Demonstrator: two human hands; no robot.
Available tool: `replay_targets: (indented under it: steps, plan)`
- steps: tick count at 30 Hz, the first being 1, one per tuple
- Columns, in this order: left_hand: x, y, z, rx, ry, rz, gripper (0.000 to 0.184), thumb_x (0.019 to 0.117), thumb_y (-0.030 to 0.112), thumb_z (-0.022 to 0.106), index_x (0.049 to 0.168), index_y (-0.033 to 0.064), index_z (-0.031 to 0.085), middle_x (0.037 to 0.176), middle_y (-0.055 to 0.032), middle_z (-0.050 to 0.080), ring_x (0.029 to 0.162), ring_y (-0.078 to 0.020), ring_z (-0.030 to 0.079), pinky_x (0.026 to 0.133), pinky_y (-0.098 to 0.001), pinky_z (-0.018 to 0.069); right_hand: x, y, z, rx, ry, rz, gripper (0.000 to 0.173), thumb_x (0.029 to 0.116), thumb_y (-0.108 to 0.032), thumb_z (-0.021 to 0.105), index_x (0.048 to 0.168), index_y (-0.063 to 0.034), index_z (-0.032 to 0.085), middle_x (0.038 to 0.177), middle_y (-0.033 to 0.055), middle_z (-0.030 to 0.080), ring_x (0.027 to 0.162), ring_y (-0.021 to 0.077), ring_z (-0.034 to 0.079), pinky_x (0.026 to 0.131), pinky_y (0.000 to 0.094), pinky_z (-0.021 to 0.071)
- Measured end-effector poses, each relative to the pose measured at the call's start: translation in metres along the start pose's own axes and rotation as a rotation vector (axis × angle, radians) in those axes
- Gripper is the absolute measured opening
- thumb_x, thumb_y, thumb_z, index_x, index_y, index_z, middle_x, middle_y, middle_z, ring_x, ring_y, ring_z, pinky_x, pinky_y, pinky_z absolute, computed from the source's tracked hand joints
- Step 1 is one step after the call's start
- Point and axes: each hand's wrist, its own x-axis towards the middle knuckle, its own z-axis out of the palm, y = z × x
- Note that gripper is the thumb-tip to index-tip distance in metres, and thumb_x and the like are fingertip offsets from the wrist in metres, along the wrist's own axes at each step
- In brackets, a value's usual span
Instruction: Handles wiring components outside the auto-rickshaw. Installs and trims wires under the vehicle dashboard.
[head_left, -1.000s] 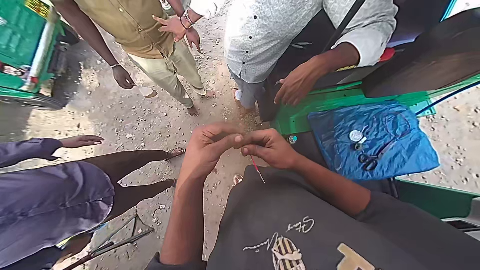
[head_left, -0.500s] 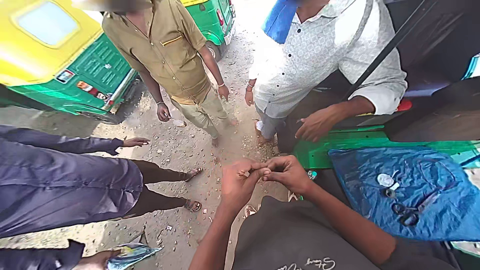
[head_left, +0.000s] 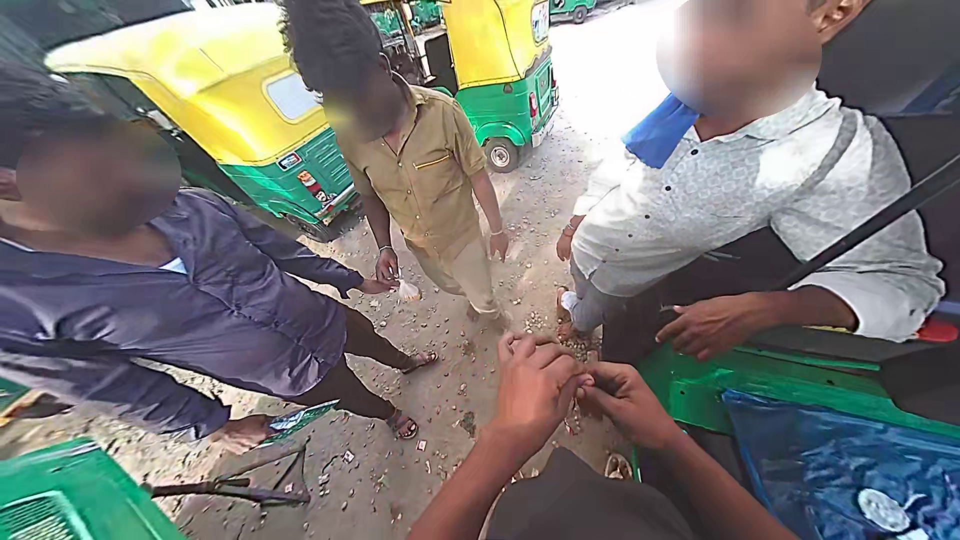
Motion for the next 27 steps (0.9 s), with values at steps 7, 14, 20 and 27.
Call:
replay_targets:
  steps: [7,14,20,27]
  plan:
    - [-0.010,-0.004,0.001,-0.191,0.081,-0.059,0.021,0.1011,0.038,0.063,0.095,0.0240,0.078,0.103,0.0111,0.075,0.103,-0.0046,0.068,0.099,-0.0366,0.0517,0.005,0.002,0.005,-0.030,0.072,0.023,0.009,0.0949,-0.008,0.069,0.096,-0.0026,0.077,0.078,0.0042,0.073,0.062,0.0092,0.065,0.058,0.0254,0.0572]
    - [-0.017,0.005,0.023,-0.351,0.180,-0.103,0.021,0.0969,0.035,0.067,0.095,0.0180,0.078,0.095,0.0081,0.075,0.083,0.0022,0.068,0.073,-0.0183,0.0575,-0.003,0.009,-0.001,-0.130,0.163,-0.052,0.011,0.0910,-0.008,0.077,0.099,-0.0001,0.078,0.090,0.0067,0.076,0.070,0.0078,0.068,0.066,0.0269,0.0587]
    - [-0.013,-0.005,0.034,-0.815,0.144,-0.243,0.015,0.0994,0.021,0.065,0.096,0.0078,0.069,0.089,-0.0043,0.077,0.068,-0.0178,0.073,0.059,-0.0322,0.0637,-0.007,0.020,-0.010,-0.768,0.113,-0.220,0.020,0.1035,-0.028,0.063,0.115,-0.0201,0.078,0.126,0.0001,0.071,0.118,0.0122,0.065,0.101,0.0353,0.0554]
    - [-0.009,0.000,0.046,-1.052,0.121,-0.211,0.019,0.1001,0.020,0.065,0.094,0.0017,0.067,0.086,-0.0125,0.074,0.071,-0.0230,0.074,0.069,-0.0355,0.0653,-0.028,0.022,0.002,-0.347,0.221,-0.007,0.021,0.1034,-0.019,0.062,0.111,-0.0083,0.078,0.096,0.0024,0.077,0.079,0.0077,0.071,0.076,0.0296,0.0605]
